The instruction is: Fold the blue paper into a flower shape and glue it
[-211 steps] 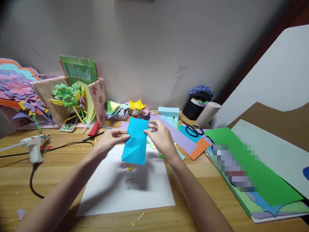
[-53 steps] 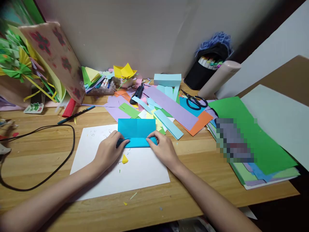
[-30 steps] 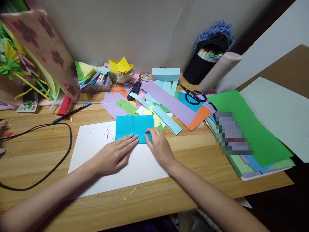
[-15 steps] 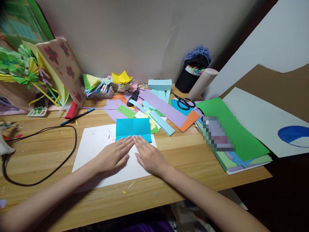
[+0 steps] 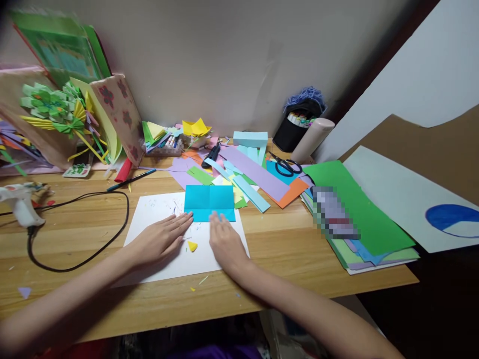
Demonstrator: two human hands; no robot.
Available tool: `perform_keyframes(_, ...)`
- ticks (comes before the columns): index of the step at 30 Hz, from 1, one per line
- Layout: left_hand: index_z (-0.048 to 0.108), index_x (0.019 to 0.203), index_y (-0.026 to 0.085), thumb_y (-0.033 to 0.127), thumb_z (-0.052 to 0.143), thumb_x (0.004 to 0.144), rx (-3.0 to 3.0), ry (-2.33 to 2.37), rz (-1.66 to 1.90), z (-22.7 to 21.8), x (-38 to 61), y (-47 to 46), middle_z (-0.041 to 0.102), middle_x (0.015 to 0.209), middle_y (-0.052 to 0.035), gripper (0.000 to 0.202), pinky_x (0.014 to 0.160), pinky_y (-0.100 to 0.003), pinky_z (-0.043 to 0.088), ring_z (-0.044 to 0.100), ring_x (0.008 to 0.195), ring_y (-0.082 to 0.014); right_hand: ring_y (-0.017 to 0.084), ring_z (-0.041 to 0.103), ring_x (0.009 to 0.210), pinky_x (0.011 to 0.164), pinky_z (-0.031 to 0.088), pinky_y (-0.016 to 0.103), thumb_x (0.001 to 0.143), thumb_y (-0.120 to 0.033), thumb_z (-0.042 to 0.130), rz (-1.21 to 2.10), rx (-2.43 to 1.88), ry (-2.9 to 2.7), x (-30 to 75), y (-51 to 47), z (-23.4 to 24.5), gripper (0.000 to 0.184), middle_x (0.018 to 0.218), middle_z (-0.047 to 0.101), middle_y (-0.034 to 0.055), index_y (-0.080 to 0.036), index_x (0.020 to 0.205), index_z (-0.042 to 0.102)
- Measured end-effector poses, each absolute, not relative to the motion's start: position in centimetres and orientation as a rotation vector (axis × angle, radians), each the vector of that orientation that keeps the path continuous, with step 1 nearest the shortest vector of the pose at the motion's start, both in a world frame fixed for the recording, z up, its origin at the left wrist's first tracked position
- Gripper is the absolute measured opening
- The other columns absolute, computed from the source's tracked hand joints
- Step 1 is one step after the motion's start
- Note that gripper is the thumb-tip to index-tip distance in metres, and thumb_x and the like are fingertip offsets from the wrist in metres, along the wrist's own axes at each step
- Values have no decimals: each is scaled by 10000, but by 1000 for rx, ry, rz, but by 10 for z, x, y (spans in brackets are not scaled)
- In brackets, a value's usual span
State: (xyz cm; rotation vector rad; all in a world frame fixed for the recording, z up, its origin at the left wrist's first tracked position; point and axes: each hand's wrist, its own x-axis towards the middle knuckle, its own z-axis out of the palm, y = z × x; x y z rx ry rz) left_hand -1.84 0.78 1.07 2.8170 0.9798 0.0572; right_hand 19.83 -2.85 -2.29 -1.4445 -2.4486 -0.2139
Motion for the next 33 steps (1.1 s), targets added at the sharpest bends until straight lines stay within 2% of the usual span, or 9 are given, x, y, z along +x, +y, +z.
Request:
perform_keyframes(5,369,1354,149,261,280,915,2874,1030,64,9,-17,6,331,1429,-87,463,1093,-383,249,325,1311,-188,259,479,1203,997,434,367,883,-211,398,-173,-1171,-2592,190,-20,-14,435,1302,479,191,1,1252,490)
perform_keyframes(11,408,1330,150,259,279,921,2906,1051,79,7,-22,3,372,1411,-88,442,1075,-382,292,375,1285,-187,246,562,1114,915,492,348,873,-141,377,-273,-1406,-2498,224,-32,-17,378,1218,555,192,-9,1170,570)
perform_keyframes(14,476,1263,127,253,287,924,2945,1044,131,10,-18,5,467,1351,-108,408,1046,-393,329,443,1235,-200,247,593,1066,866,507,339,860,-103,395,-342,-1460,-2455,238,-31,-19,345,1174,589,201,-21,1127,598)
perform_keyframes(17,617,1002,112,259,296,927,2980,1076,132,20,-1,12,649,1074,-126,361,917,-385,431,587,1024,-219,227,631,973,805,503,316,871,-123,426,-367,-1400,-2469,244,-21,-14,281,1080,653,171,-81,1060,631)
perform_keyframes(19,619,902,119,330,362,910,2986,1173,86,26,16,20,661,845,-108,333,762,-371,481,618,846,-232,198,644,852,700,488,277,876,-137,444,-386,-1334,-2528,246,-11,-8,239,979,685,132,-122,1014,638)
perform_keyframes(23,601,943,134,335,455,871,3028,1143,99,26,43,38,626,877,-95,259,625,-318,463,602,765,-219,152,589,697,551,382,228,850,-100,465,-391,-1249,-2688,248,10,3,181,781,653,82,-136,826,640)
perform_keyframes(25,607,891,138,255,421,884,3047,1081,80,24,47,46,626,866,-87,220,617,-292,442,599,760,-200,145,570,684,545,359,225,836,-94,467,-316,-1262,-2672,248,17,10,186,740,632,69,-139,750,625)
perform_keyframes(28,597,827,142,168,371,887,3032,1104,155,31,44,53,624,779,-59,235,583,-258,402,581,690,-165,146,576,749,614,386,228,834,-121,473,-38,-1257,-2425,249,27,30,154,800,644,56,-156,815,622)
perform_keyframes(33,568,859,157,272,348,912,2632,1283,815,81,33,55,621,771,-31,254,595,-233,387,546,656,-131,126,559,701,612,416,228,811,-338,554,620,-1136,-1700,248,43,76,183,794,621,19,-167,866,591)
